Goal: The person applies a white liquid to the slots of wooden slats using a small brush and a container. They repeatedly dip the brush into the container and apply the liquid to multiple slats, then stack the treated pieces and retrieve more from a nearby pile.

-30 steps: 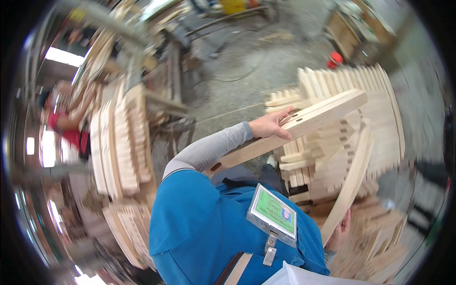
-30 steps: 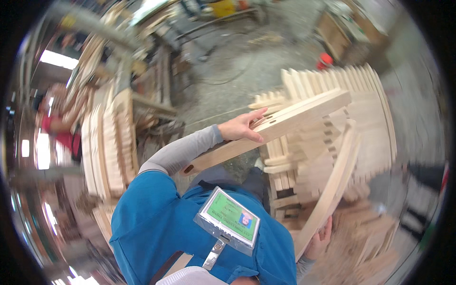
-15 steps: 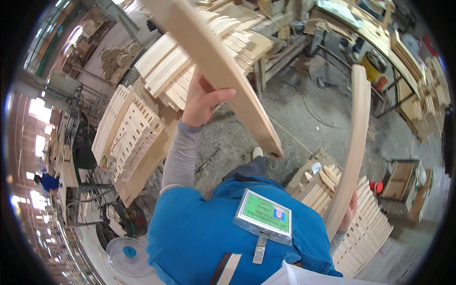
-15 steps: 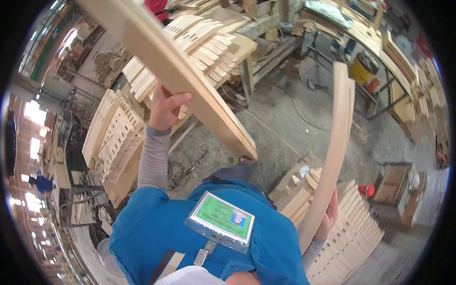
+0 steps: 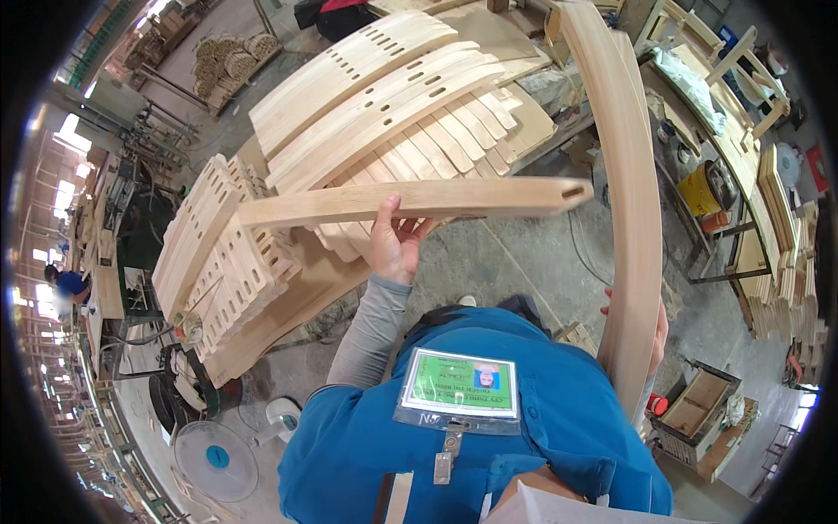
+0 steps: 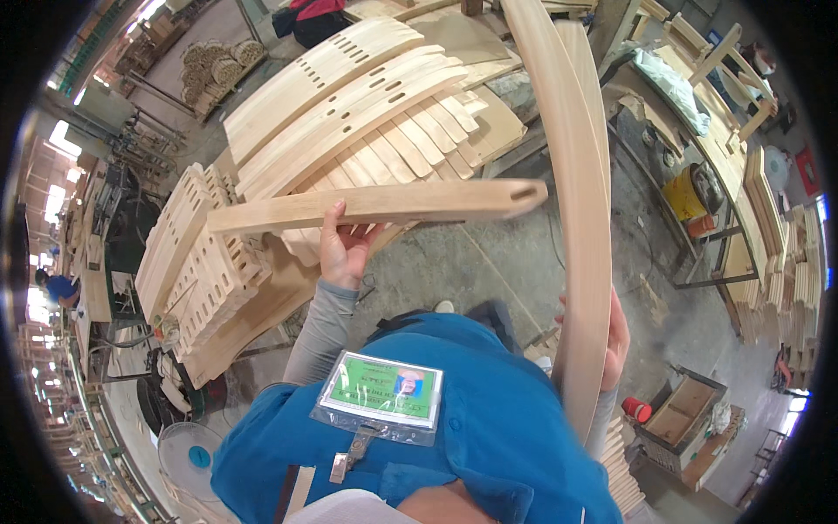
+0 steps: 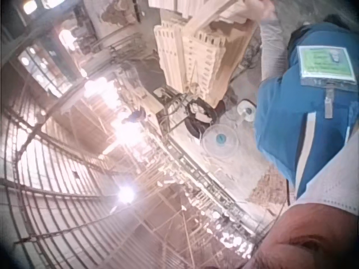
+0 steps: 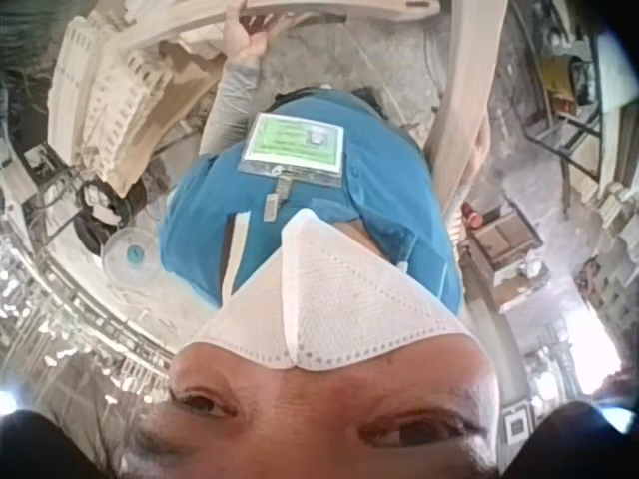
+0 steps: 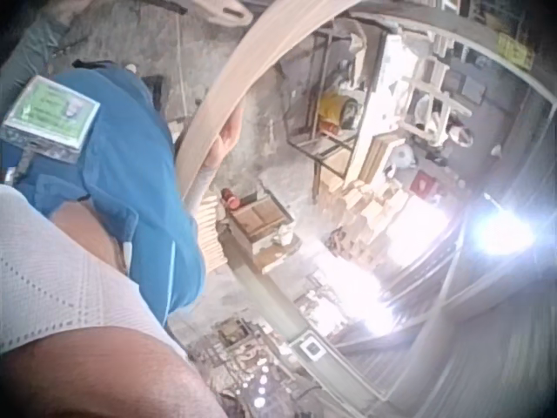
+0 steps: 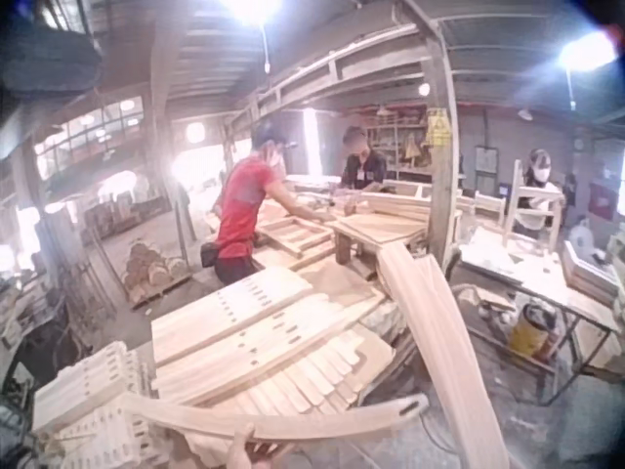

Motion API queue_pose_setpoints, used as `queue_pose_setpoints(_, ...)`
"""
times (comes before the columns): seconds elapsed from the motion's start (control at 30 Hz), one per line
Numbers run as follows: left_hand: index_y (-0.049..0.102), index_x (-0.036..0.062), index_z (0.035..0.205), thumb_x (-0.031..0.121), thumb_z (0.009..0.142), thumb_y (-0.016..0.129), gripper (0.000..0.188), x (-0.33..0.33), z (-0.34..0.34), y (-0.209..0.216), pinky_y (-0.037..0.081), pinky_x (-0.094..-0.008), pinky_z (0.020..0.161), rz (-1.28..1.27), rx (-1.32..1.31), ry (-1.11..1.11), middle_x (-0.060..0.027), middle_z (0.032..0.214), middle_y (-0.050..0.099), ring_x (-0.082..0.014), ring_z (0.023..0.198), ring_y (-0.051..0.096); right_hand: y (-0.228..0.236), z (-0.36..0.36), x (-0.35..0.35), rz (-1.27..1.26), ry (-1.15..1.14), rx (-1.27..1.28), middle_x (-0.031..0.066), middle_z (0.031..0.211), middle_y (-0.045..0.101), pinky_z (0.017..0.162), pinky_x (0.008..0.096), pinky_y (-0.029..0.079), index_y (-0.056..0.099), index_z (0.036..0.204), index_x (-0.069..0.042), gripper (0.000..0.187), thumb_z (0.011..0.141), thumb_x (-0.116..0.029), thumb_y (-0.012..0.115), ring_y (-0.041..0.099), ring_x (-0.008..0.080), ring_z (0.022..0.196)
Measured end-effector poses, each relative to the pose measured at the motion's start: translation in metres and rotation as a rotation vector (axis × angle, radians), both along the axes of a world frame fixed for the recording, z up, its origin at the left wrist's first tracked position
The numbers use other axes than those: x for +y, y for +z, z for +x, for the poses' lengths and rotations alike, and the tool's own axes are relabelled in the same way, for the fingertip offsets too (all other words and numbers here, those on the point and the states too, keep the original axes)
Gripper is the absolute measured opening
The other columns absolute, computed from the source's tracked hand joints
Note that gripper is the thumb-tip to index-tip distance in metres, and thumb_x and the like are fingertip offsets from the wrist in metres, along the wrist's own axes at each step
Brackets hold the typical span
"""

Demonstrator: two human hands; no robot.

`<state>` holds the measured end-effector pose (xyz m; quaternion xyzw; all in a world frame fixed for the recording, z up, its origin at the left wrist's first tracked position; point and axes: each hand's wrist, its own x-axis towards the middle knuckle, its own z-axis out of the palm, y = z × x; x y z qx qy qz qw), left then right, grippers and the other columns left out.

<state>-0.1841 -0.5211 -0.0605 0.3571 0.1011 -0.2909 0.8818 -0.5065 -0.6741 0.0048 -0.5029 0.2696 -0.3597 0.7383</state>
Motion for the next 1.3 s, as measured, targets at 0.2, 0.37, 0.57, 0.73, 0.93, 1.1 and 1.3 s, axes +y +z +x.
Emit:
queue_pose_setpoints(0.2,0.044,0.0028,0.11,0.026,0.075,0.066,0.047,-0.043,0.024,-0.011,0.044,-0.049,0.088,-0.004,0.108,0.14,-0.0126,0.109,0.043,-0.0271,0.103,0.046,0.006,0.075,-0.094,-0.059,0.194,-0.029,0.0228,0.125,0.042,0.078,0.0395,0.05,0.024,0.132,0.008,0.094,0.062,-0.034,0.069,0.052,0.0327,0.105)
queue_pose_setpoints(0.37,0.032,0.0028,0.12,0.028,0.075,0.066,0.062,-0.074,0.046,-0.016,0.038,-0.0502,0.094,0.052,0.191,0.232,-0.0144,0.119,0.033,-0.0301,0.112,0.038,-0.002,0.132,-0.174,-0.031,0.403,-0.093,0.0221,0.128,0.04,0.085,0.0392,0.046,0.026,0.131,0.008,0.095,0.06,-0.037,0.07,0.049,0.0292,0.11)
queue_pose_setpoints(0.57,0.032,0.0021,0.122,0.03,0.08,0.062,0.059,-0.101,0.063,-0.007,0.035,-0.0516,0.097,0.128,0.285,0.309,-0.0162,0.12,0.033,-0.0325,0.115,0.037,-0.011,0.191,-0.258,-0.081,0.592,-0.052,0.0224,0.129,0.04,0.1,0.0347,0.028,0.025,0.131,0.01,0.101,0.057,-0.039,0.072,0.041,0.0275,0.119)
queue_pose_setpoints(0.73,0.03,-0.0035,0.118,0.018,0.086,0.055,0.047,-0.111,0.083,-0.01,0.033,-0.0533,0.098,-0.039,0.378,0.359,-0.0187,0.115,0.041,-0.0343,0.114,0.039,-0.005,0.235,-0.292,-0.053,0.755,0.012,0.0227,0.128,0.04,0.1,0.0346,0.028,0.024,0.131,0.011,0.102,0.056,-0.039,0.071,0.04,0.0275,0.12)
queue_pose_setpoints(0.93,0.029,-0.0105,0.118,0.027,0.086,0.053,0.055,-0.137,0.087,0.008,0.031,-0.0496,0.101,0.061,0.289,0.275,-0.0243,0.12,0.038,-0.037,0.116,0.038,0.002,0.287,-0.323,-0.168,1.058,0.071,0.0217,0.13,0.036,0.1,0.0334,0.025,0.029,0.13,0.011,0.097,0.056,-0.037,0.07,0.037,0.026,0.12)
queue_pose_setpoints(1.1,0.036,-0.0045,0.121,0.05,0.089,0.034,0.063,-0.125,0.062,0.034,0.034,-0.0518,0.098,-0.145,0.116,0.007,-0.0254,0.123,0.04,-0.0415,0.114,0.041,0.013,0.344,-0.309,-0.414,1.384,0.057,0.0195,0.129,0.038,0.101,0.0333,0.023,0.036,0.128,0.007,0.083,0.057,-0.024,0.065,0.036,0.0258,0.12)
queue_pose_setpoints(1.3,0.031,-0.0016,0.128,0.029,0.088,0.048,0.053,-0.108,0.035,0.073,0.036,-0.05,0.096,-0.042,-0.117,-0.045,-0.022,0.128,0.038,-0.0349,0.118,0.04,0.02,0.414,-0.238,-0.973,1.672,-0.083,0.0206,0.122,0.041,0.091,0.0329,0.038,0.039,0.128,-0.002,0.078,0.057,-0.017,0.066,0.047,0.0314,0.108)
